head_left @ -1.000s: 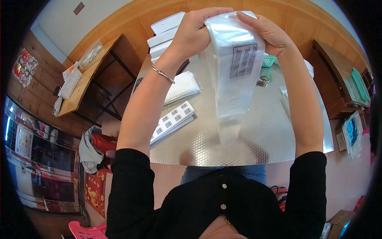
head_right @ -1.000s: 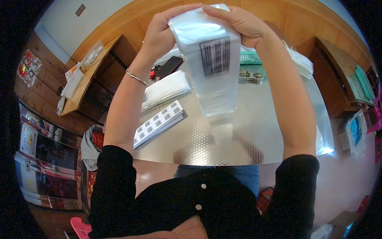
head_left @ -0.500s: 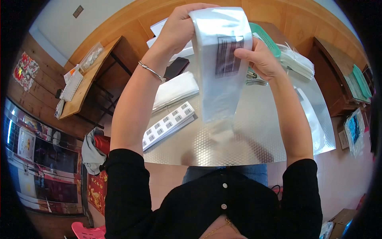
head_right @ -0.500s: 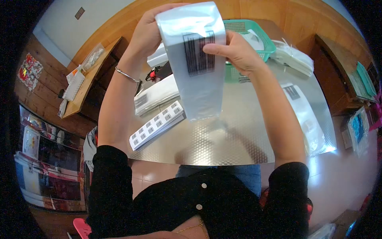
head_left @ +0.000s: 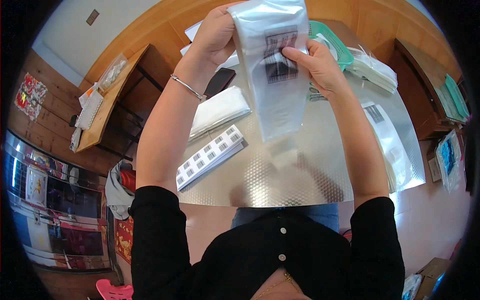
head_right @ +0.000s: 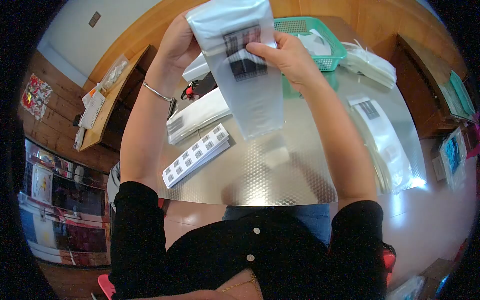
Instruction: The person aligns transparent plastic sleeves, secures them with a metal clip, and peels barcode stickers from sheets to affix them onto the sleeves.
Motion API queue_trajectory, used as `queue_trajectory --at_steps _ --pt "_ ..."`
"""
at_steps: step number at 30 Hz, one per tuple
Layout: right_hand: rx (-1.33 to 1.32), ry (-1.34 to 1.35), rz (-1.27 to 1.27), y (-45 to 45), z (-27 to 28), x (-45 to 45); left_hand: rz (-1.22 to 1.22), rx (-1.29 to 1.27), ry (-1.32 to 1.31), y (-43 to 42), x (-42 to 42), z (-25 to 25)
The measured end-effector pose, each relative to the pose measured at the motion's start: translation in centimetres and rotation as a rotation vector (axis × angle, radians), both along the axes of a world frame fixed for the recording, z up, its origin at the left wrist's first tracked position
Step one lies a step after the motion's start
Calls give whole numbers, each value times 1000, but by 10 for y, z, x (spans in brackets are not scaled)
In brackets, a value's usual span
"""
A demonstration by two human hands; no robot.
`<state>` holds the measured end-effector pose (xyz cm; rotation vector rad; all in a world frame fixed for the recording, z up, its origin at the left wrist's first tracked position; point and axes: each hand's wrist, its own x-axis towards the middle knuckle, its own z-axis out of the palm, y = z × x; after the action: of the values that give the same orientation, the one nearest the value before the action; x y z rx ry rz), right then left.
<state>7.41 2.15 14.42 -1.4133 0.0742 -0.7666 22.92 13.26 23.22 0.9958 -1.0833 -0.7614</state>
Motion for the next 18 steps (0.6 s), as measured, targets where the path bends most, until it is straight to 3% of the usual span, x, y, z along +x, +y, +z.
queue_trajectory --at_steps 8,11,14,17,18 --pt "14 0 -46 1 -37 12 89 -63 -216 -15 17 -7" --pt "-67 182 -61 6 -85 19 134 -96 -153 -17 48 -12" --pt "14 239 -112 19 -113 17 121 -40 -118 -13 46 -14" --pt "-103 302 6 -8 -153 19 78 -23 -60 -8 28 -14" --pt "-317 344 -65 -20 -155 13 66 -23 -35 -5 21 -12"
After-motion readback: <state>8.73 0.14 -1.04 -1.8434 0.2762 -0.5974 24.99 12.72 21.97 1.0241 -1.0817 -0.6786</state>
